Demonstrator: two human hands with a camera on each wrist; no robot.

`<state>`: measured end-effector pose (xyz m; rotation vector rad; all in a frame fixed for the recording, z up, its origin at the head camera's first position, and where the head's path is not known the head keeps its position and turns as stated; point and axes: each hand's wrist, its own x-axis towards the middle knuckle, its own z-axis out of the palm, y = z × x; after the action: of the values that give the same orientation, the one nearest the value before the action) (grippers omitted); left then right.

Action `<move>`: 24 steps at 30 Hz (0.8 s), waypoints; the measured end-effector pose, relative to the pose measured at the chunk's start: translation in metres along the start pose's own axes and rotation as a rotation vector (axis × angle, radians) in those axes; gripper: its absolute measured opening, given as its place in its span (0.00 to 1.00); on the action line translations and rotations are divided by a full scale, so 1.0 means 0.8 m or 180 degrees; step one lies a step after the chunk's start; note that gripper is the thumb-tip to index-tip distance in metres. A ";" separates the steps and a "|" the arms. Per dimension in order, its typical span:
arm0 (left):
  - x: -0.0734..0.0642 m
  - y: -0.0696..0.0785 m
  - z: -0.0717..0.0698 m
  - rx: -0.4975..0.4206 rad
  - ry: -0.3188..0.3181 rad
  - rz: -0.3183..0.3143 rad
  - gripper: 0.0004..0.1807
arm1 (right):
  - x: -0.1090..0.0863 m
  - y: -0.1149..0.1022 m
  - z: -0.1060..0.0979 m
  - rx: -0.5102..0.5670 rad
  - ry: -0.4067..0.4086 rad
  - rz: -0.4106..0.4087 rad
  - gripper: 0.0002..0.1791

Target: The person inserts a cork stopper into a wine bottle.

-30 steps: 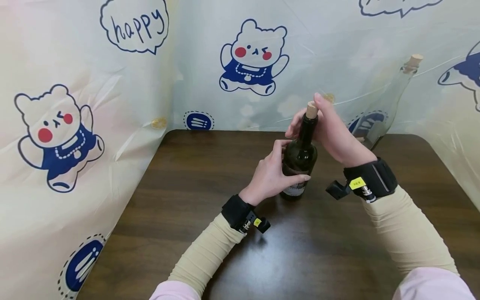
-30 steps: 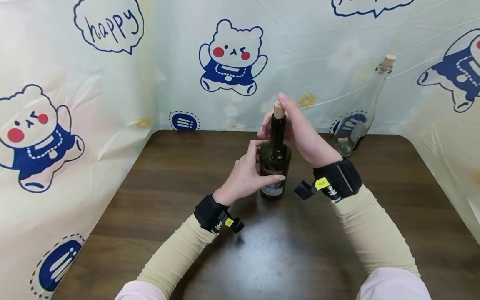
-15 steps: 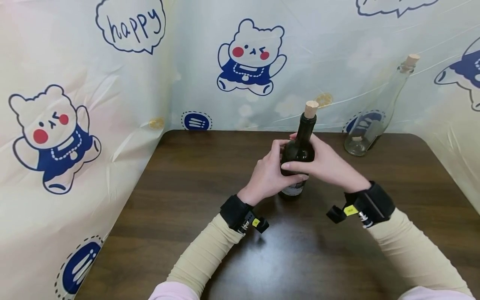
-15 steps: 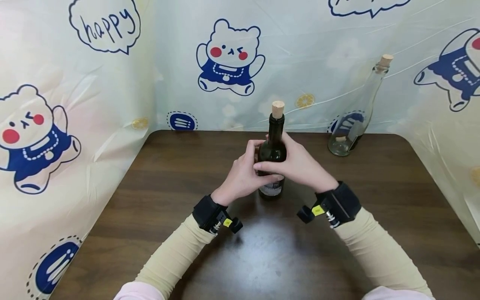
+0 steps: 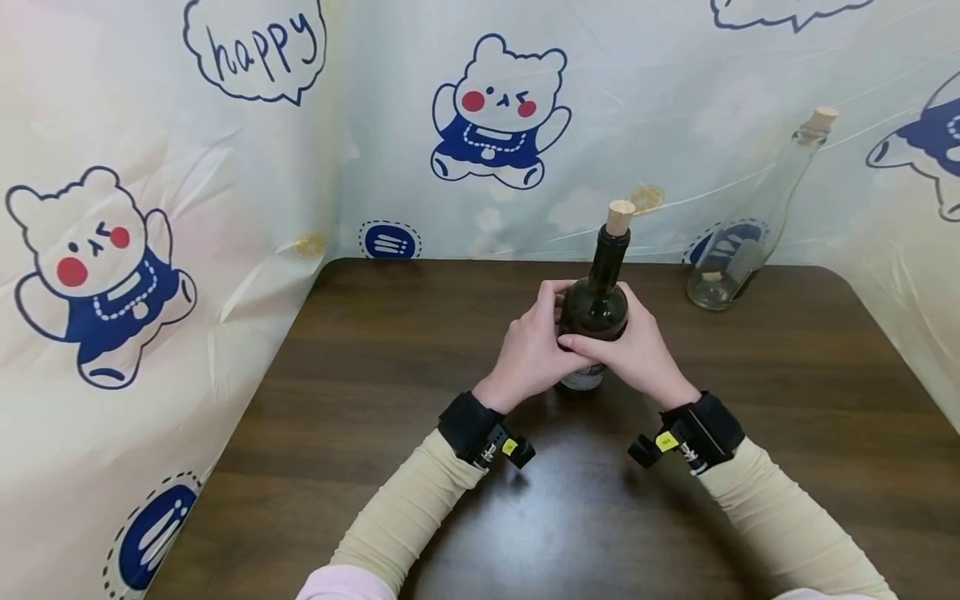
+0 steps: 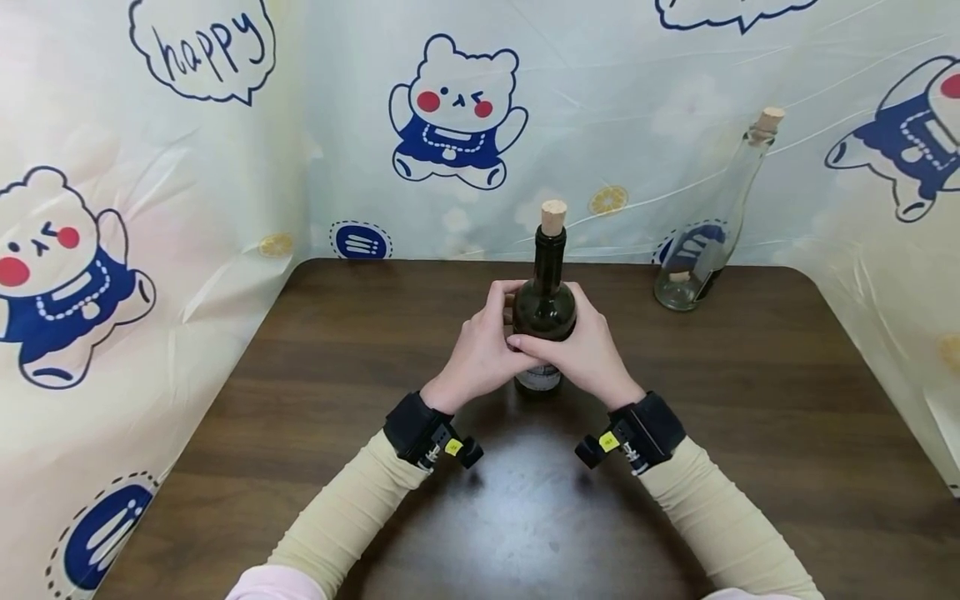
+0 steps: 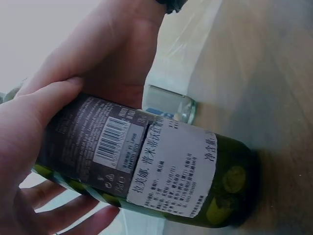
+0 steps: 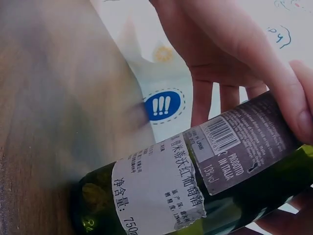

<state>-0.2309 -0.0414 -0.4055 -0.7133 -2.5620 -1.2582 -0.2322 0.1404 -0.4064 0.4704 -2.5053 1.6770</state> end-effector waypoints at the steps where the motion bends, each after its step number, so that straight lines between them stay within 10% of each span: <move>1: -0.001 -0.001 0.001 0.0002 0.0021 0.0011 0.47 | 0.000 0.001 0.001 0.0003 0.0004 -0.0012 0.41; 16: -0.014 -0.012 0.008 -0.0336 0.0043 0.0525 0.50 | -0.012 0.001 -0.002 -0.0060 0.0330 -0.0201 0.38; 24: -0.016 -0.013 0.003 -0.0233 0.0053 0.0578 0.25 | -0.025 0.014 -0.063 -0.0312 0.1114 -0.0044 0.37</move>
<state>-0.2246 -0.0493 -0.4189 -0.9228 -2.3861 -1.2975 -0.2218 0.1946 -0.4012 0.1661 -2.3069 1.4728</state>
